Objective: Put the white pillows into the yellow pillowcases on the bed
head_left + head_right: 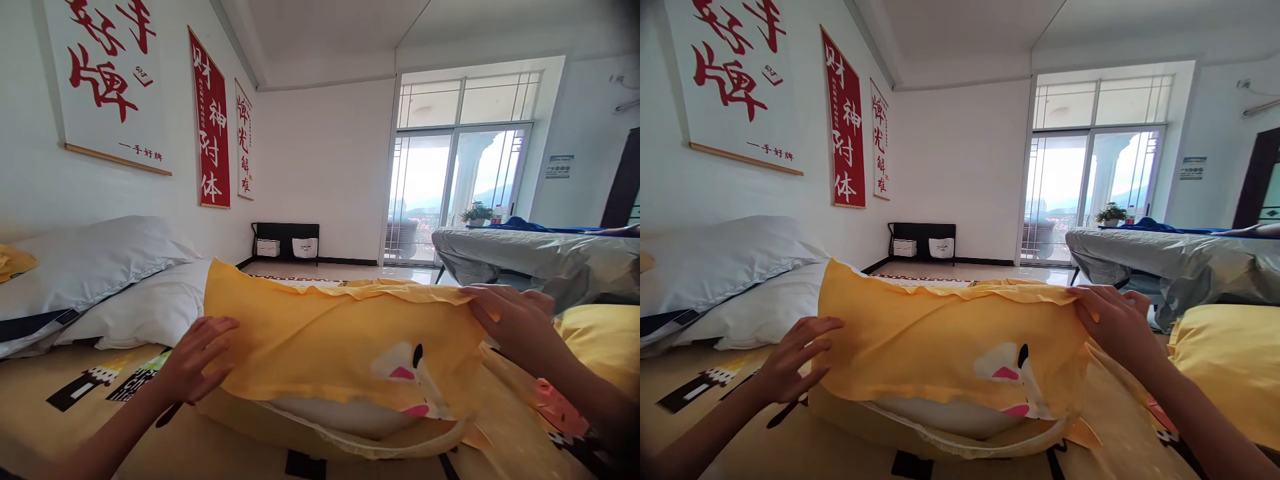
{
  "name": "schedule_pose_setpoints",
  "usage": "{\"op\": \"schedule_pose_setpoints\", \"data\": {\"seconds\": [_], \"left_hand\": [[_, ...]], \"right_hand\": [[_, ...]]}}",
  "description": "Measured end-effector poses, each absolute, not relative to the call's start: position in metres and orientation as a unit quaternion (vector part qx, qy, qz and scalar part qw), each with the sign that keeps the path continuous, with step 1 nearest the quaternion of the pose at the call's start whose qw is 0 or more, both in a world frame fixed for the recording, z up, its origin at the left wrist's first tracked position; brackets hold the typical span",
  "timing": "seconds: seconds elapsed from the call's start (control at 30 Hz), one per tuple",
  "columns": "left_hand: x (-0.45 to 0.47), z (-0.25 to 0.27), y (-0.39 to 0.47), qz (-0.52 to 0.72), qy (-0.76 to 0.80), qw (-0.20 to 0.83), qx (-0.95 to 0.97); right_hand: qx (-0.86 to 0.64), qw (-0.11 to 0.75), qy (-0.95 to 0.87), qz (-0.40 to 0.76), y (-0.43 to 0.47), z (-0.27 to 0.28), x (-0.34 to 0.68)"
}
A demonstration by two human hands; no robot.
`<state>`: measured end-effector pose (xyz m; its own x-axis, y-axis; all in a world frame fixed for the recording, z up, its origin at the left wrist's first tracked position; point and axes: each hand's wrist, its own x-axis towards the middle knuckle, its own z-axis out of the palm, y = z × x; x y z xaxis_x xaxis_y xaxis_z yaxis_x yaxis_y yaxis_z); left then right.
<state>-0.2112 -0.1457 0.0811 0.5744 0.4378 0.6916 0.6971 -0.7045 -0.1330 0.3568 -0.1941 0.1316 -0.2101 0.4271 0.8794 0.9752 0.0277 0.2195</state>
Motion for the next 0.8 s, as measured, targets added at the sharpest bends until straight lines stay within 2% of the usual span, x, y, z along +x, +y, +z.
{"op": "schedule_pose_setpoints", "data": {"seconds": [0.07, 0.17, 0.27, 0.37, 0.5, 0.6, 0.7, 0.8], "left_hand": [[-0.211, 0.106, -0.127, -0.396, -0.378, 0.23, -0.804], [-0.21, 0.139, -0.086, -0.386, -0.422, 0.249, -0.782], [-0.215, 0.148, -0.048, -0.328, -0.448, 0.197, -0.808], [-0.219, 0.141, -0.029, -0.354, -0.473, 0.136, -0.795], [-0.221, 0.142, -0.034, -0.414, -0.46, 0.119, -0.776], [-0.228, 0.157, -0.047, -0.438, -0.437, 0.099, -0.779], [-0.239, 0.172, -0.058, -0.43, -0.45, 0.069, -0.779], [-0.243, 0.181, -0.065, -0.396, -0.502, 0.111, -0.761]], "right_hand": [[-0.535, 0.31, -0.655, -0.434, -0.187, 0.138, 0.367], [-0.534, 0.322, -0.65, -0.435, -0.179, 0.153, 0.375], [-0.568, 0.365, -0.606, -0.421, -0.178, 0.169, 0.38], [-0.598, 0.398, -0.569, -0.401, -0.183, 0.18, 0.382], [-0.621, 0.425, -0.542, -0.374, -0.185, 0.188, 0.376], [-0.634, 0.404, -0.54, -0.379, -0.179, 0.192, 0.367], [-0.648, 0.379, -0.529, -0.394, -0.172, 0.196, 0.357], [-0.657, 0.369, -0.514, -0.409, -0.168, 0.199, 0.352]]}}
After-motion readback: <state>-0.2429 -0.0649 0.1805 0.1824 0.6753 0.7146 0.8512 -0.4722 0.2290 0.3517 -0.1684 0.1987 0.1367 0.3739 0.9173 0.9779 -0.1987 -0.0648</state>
